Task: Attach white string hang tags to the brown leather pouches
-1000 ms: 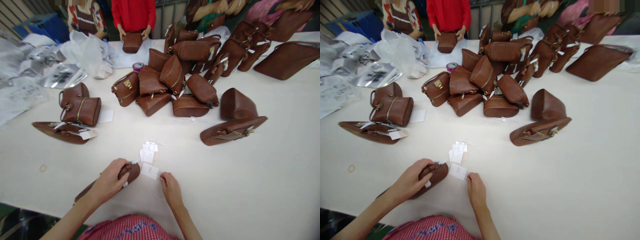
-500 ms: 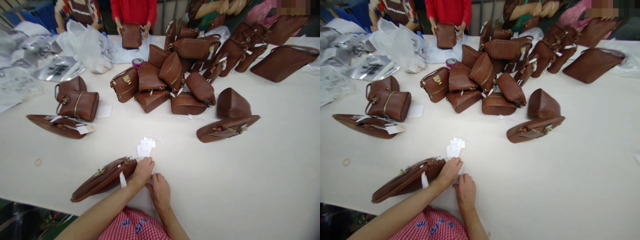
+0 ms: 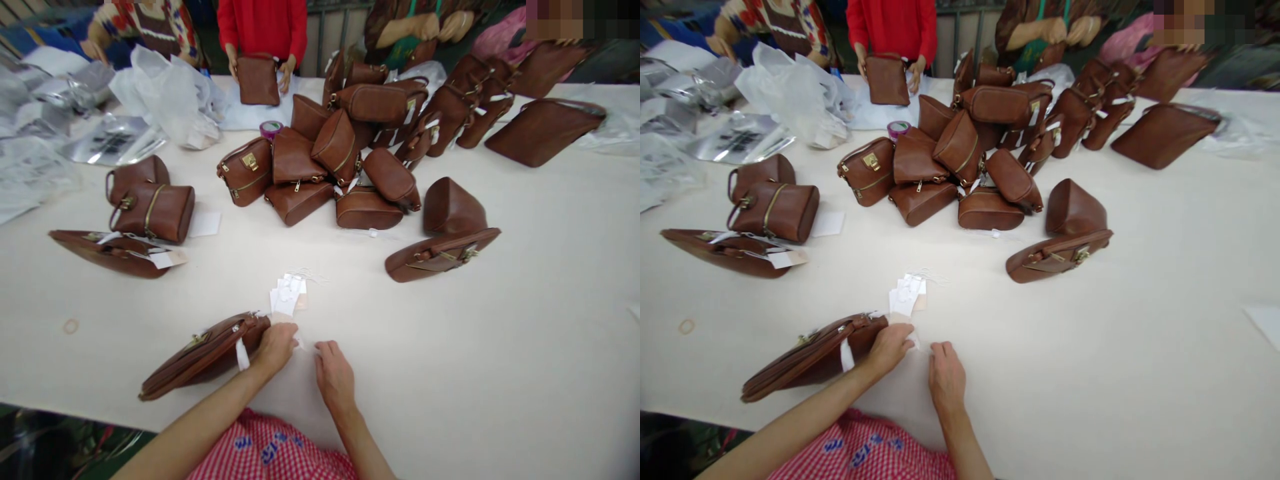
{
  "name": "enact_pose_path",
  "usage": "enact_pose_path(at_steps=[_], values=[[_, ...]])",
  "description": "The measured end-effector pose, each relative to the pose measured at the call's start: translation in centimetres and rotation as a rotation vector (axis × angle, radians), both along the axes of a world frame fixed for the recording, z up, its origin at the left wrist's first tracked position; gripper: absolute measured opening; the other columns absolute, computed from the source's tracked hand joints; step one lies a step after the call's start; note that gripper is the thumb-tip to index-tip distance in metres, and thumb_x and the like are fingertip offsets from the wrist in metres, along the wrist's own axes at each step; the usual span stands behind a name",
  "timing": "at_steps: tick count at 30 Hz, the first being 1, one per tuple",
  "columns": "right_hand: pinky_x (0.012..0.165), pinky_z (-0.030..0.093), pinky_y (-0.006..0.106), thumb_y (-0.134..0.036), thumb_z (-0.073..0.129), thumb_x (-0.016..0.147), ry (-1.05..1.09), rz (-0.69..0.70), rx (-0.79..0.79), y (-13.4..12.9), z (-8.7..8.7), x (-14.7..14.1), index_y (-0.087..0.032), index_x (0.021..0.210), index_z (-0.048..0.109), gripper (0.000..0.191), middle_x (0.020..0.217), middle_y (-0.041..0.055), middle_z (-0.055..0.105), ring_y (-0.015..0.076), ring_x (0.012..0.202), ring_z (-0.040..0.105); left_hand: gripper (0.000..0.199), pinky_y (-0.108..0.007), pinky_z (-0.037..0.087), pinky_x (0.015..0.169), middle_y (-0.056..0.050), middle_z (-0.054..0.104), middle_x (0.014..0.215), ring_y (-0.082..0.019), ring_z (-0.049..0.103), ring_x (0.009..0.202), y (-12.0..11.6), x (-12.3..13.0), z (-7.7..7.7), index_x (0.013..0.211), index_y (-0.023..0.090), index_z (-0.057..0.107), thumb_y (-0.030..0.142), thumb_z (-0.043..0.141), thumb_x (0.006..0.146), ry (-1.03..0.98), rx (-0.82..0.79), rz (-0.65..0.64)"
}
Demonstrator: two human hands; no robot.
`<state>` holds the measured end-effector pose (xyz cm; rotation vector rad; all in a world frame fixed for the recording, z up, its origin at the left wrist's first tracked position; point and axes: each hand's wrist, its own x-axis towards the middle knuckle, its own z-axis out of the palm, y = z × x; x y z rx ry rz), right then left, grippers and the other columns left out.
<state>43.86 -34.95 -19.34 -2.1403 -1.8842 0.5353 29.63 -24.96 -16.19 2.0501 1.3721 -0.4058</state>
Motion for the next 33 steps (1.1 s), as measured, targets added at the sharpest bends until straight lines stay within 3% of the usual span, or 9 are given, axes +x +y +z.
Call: enact_pose_path(at_steps=[2,5,9,12,17,22,26,33], values=[[0.068,0.039,0.024,-0.009,0.052,0.088,0.049,0.031,0.023,0.4,-0.3,-0.6,-0.022,0.098,0.059,0.019,0.09,0.0009,0.061,0.0147,0.079,0.058,0.01,-0.035,0.047,0.087,-0.011,0.07,0.097,-0.025,0.063,0.099,-0.1,-0.2,-0.2,0.088,0.017,0.062,0.02,0.053,0.084,-0.018,-0.012,0.056],[0.067,0.037,0.025,-0.012,0.053,0.09,0.08,0.043,0.05,0.8,-1.3,-1.7,-0.022,0.088,0.059,0.012,0.086,0.0011,0.06,0.016,0.078,0.056,0.009,-0.036,0.047,0.089,-0.011,0.071,0.095,-0.025,0.064,0.098,-0.2,-0.3,-0.6,0.085,0.017,0.062,0.02,0.054,0.083,-0.065,-0.025,0.123],[0.065,0.034,0.028,-0.009,0.046,0.092,0.118,0.005,0.078,0.7,-2.5,-2.6,-0.019,0.081,0.058,0.019,0.08,0.0038,0.057,0.0188,0.074,0.05,0.021,-0.036,0.044,0.098,-0.012,0.07,0.107,-0.023,0.061,0.106,-0.4,-0.6,-1.4,0.096,0.015,0.061,0.011,0.047,0.082,-0.165,-0.027,0.196],[0.067,0.034,0.029,-0.008,0.044,0.091,0.201,-0.027,0.09,0.5,-2.8,-2.4,-0.019,0.078,0.057,0.022,0.078,0.0038,0.055,0.0192,0.073,0.048,0.027,-0.036,0.044,0.098,-0.011,0.069,0.105,-0.021,0.061,0.103,-0.5,-0.8,-1.6,0.095,0.015,0.061,0.004,0.044,0.078,-0.249,-0.038,0.249],[0.071,0.038,0.031,-0.018,0.043,0.092,0.455,-0.101,0.093,0.6,-1.3,-1.1,-0.02,0.077,0.054,0.019,0.079,0.0027,0.057,0.0192,0.075,0.05,0.02,-0.03,0.047,0.08,-0.003,0.066,0.078,-0.018,0.06,0.081,-0.9,-0.7,-0.7,0.076,0.017,0.059,0.005,0.043,0.072,-0.376,-0.077,0.339],[0.064,0.045,0.025,-0.028,0.044,0.092,0.782,-0.229,0.046,1.0,1.2,-0.8,-0.022,0.079,0.052,0.017,0.071,-0.0019,0.06,0.0152,0.067,0.057,0.015,-0.026,0.042,0.065,0.001,0.06,0.067,-0.016,0.056,0.069,-1.9,-0.1,0.8,0.071,0.017,0.058,0.012,0.043,0.071,-0.461,-0.103,0.391],[0.059,0.047,0.024,-0.032,0.051,0.088,0.966,-0.356,0.013,1.3,1.9,-1.2,-0.022,0.085,0.05,0.01,0.066,-0.0045,0.061,0.0144,0.061,0.059,0.018,-0.028,0.042,0.067,0.0,0.06,0.069,-0.018,0.056,0.071,-2.2,0.2,1.8,0.074,0.016,0.06,0.013,0.043,0.071,-0.497,-0.074,0.406],[0.057,0.045,0.025,-0.034,0.062,0.08,1.097,-0.49,-0.013,1.4,1.8,-1.2,-0.023,0.076,0.048,0.018,0.062,-0.006,0.057,0.0136,0.058,0.056,0.024,-0.033,0.047,0.081,-0.006,0.069,0.084,-0.021,0.062,0.084,-2.2,0.8,2.8,0.082,0.016,0.064,0.013,0.043,0.072,-0.544,-0.053,0.397]])
